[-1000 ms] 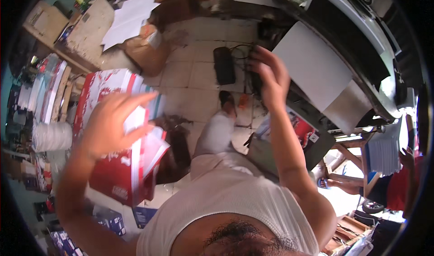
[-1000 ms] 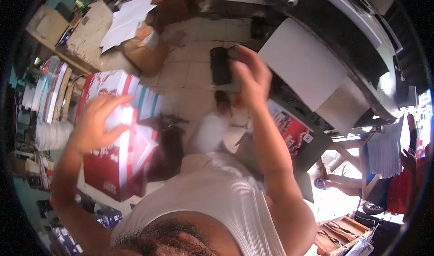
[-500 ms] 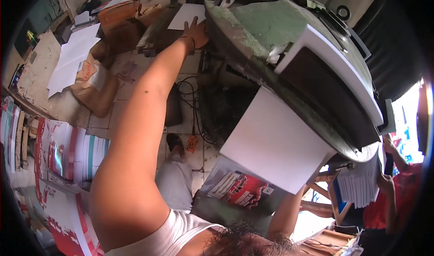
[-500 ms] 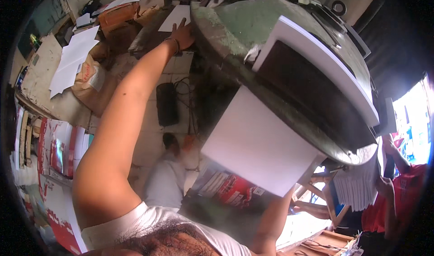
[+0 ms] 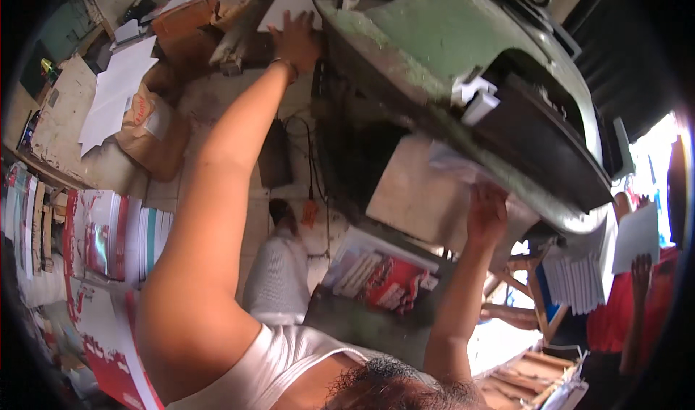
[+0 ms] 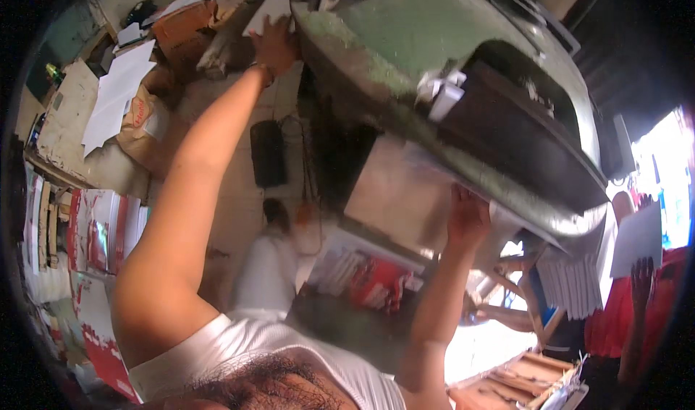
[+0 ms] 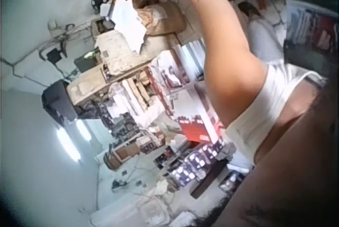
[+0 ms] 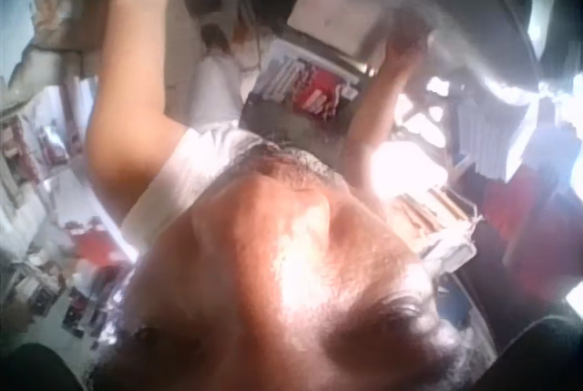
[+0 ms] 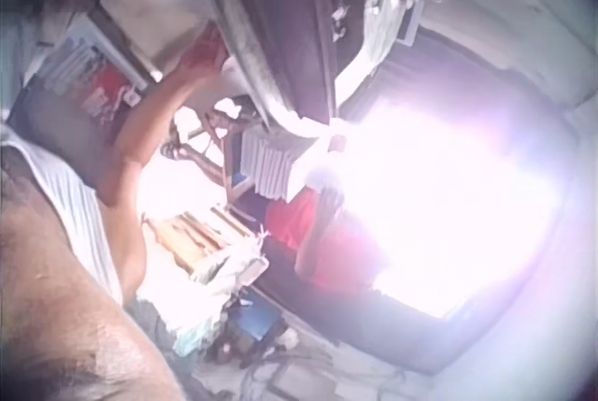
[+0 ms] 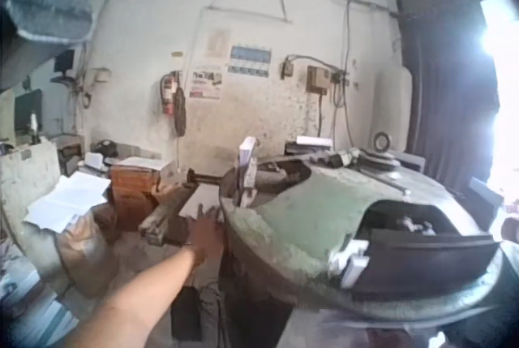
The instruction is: The person binds books by placing paper blocks into printed covers on a binding machine, folding the covers over the pages by hand, and stacking the finished books into a pile.
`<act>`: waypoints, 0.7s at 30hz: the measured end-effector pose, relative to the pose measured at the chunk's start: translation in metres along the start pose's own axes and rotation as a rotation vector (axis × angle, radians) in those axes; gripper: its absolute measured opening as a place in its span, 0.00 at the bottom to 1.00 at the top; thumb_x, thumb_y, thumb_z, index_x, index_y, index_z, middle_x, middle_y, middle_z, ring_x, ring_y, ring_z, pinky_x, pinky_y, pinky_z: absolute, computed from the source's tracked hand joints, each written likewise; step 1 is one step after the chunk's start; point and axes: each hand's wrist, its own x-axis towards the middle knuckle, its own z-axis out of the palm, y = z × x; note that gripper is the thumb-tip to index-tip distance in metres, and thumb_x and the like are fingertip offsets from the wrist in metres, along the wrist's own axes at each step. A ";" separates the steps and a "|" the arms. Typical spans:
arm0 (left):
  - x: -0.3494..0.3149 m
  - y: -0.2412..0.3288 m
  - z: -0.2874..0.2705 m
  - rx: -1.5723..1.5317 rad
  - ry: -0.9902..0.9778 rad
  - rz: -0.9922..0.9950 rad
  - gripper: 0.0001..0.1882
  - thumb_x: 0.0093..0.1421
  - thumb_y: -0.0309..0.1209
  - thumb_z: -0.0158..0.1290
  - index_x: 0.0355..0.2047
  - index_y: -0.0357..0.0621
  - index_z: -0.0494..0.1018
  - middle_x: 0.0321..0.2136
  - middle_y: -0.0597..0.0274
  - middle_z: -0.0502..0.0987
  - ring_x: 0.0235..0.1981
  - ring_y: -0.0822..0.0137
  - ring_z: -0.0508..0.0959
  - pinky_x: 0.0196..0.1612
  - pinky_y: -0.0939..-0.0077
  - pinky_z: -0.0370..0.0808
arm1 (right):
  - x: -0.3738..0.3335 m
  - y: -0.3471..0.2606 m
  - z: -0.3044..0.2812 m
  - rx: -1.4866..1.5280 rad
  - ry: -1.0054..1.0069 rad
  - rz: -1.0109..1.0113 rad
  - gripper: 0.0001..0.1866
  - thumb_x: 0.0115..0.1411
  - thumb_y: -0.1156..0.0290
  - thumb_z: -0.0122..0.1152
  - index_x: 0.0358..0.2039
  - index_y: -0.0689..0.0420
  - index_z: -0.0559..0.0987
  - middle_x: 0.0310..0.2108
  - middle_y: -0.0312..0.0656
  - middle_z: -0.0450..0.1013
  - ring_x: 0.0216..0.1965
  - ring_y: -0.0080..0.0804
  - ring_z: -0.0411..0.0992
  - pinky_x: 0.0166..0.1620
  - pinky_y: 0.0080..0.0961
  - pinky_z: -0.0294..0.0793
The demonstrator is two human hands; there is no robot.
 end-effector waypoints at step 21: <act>-0.523 0.080 -0.105 -1.049 -1.112 -0.466 0.56 0.58 0.55 0.60 0.72 0.31 0.44 0.67 0.38 0.62 0.68 0.49 0.64 0.66 0.66 0.63 | -0.311 0.101 0.003 -0.450 1.119 0.413 0.30 0.57 0.68 0.71 0.58 0.60 0.70 0.53 0.47 0.71 0.46 0.46 0.76 0.44 0.46 0.80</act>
